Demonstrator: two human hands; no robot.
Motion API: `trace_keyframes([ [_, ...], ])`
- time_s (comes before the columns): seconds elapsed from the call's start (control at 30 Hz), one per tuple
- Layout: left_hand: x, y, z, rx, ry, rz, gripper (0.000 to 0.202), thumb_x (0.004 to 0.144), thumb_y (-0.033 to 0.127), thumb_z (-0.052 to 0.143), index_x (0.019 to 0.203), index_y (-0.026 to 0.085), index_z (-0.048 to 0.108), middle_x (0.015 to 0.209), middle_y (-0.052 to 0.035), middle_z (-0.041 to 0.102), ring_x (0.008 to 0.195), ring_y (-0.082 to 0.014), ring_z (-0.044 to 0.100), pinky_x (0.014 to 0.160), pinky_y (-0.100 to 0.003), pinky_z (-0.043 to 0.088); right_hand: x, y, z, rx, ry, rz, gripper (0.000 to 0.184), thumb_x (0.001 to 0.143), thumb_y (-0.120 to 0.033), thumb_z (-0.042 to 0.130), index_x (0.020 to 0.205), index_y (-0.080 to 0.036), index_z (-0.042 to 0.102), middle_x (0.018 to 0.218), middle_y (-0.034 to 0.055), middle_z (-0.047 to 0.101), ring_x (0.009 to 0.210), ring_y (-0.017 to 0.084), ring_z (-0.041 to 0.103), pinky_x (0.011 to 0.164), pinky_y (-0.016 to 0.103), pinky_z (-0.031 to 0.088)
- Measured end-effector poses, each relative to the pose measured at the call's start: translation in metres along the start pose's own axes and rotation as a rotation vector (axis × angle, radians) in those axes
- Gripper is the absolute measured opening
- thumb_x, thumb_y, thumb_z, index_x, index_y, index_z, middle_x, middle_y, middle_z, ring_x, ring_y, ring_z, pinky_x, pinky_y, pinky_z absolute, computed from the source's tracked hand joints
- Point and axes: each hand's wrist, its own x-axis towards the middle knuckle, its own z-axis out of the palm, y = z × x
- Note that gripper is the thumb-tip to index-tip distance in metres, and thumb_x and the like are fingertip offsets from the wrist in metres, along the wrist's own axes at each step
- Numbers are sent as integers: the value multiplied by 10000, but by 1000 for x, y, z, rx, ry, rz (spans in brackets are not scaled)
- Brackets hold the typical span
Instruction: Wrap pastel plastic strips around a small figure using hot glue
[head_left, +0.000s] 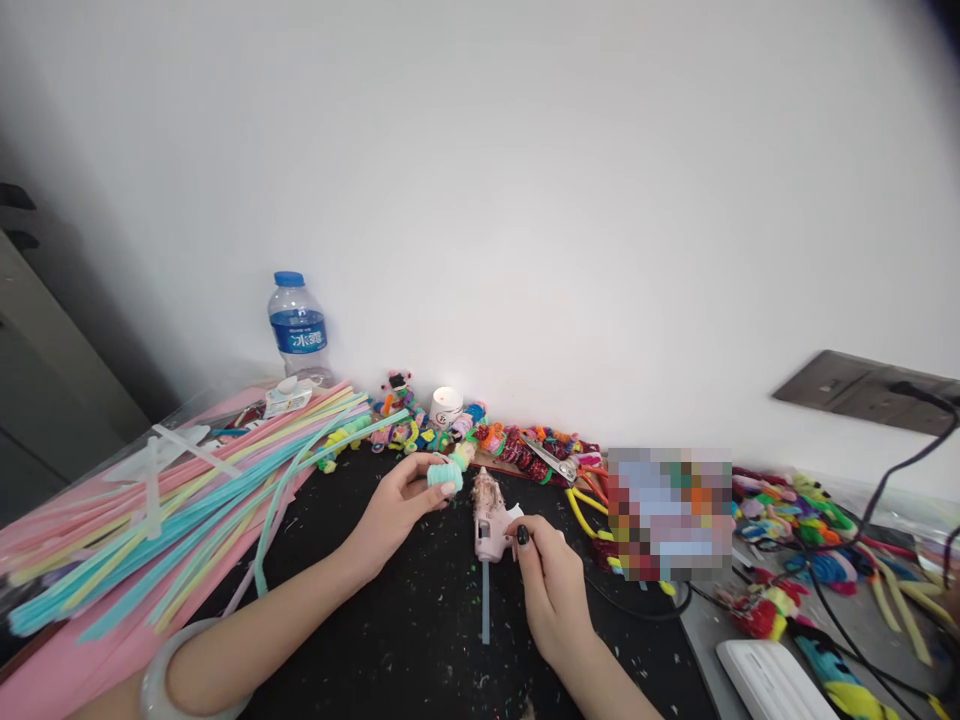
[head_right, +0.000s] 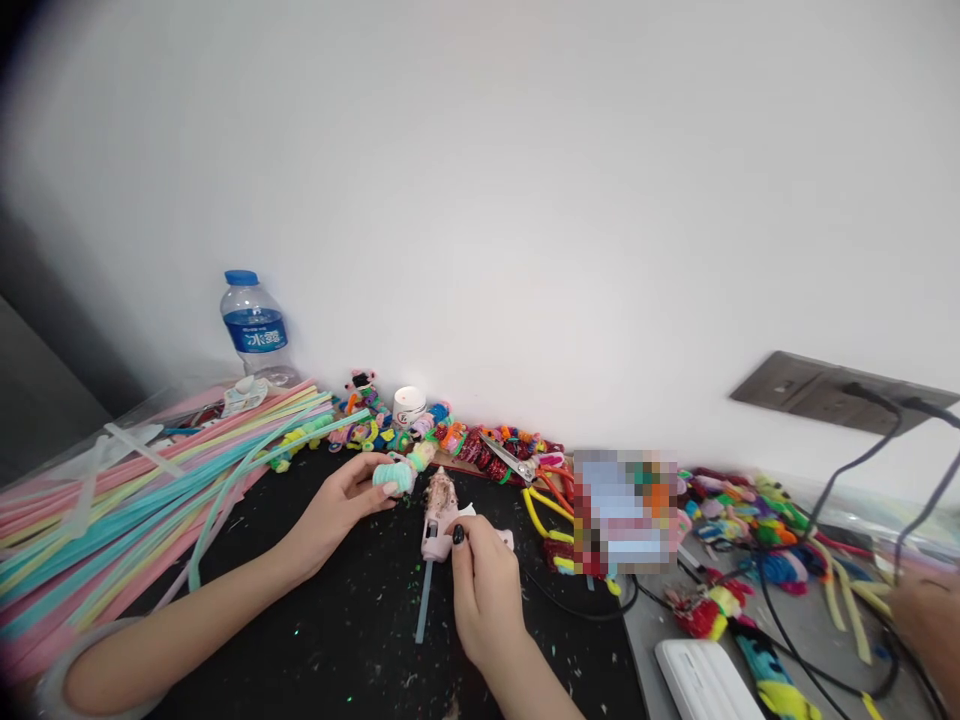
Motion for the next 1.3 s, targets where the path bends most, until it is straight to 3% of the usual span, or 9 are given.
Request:
trace_keyframes([
  [0.13, 6, -6, -7, 206, 95, 132, 330, 716, 321, 650, 1011, 190, 583, 1052, -71, 602, 973, -239, 582, 852, -361, 457, 0, 0, 1, 20, -5, 0, 241, 918, -172, 320, 888, -194, 558, 728, 14, 578, 644, 162, 520, 595, 251, 362],
  [0.23, 8, -11, -11, 313, 137, 193, 345, 722, 341, 629, 1042, 212, 607, 1140, -78, 561, 1001, -256, 566, 810, -353, 470, 0, 0, 1, 17, -5, 7, 239, 918, -171, 322, 883, -194, 557, 712, 9, 572, 629, 159, 516, 583, 247, 360],
  [0.4, 8, -10, -13, 468, 164, 244, 471, 705, 271, 642, 1162, 217, 541, 1069, -79, 618, 919, -251, 573, 750, -353, 453, -1, -2, 2, 24, -15, -1, 241, 925, -183, 315, 852, -189, 545, 698, 10, 565, 614, 154, 512, 575, 248, 357],
  [0.57, 7, -10, -14, 544, 154, 291, 391, 693, 241, 649, 1080, 230, 591, 1078, -65, 619, 930, -245, 554, 783, -349, 436, -1, -2, 1, 20, -25, 8, 249, 931, -195, 307, 834, -188, 535, 688, 7, 558, 606, 150, 509, 562, 247, 350],
  [0.8, 6, -5, -11, 335, 45, 183, 323, 765, 338, 595, 1063, 215, 578, 1023, -61, 634, 916, -227, 574, 784, -332, 447, -2, -1, 2, 21, -22, 11, 255, 932, -201, 303, 834, -187, 538, 668, 5, 544, 588, 148, 496, 552, 248, 343],
  [1.03, 6, -1, -8, 47, -25, 41, 239, 807, 378, 549, 972, 204, 548, 893, -28, 602, 748, -157, 538, 608, -244, 415, 0, -1, 3, 19, -31, 12, 255, 931, -199, 303, 831, -187, 538, 663, 1, 541, 586, 147, 499, 553, 247, 343],
  [1.3, 4, -1, -6, -3, -73, 34, 237, 766, 310, 614, 945, 211, 495, 913, -25, 586, 839, -170, 565, 724, -279, 446, 0, -1, 2, 6, -4, 3, 253, 928, -189, 315, 805, -186, 536, 646, -1, 552, 569, 140, 498, 540, 235, 348],
])
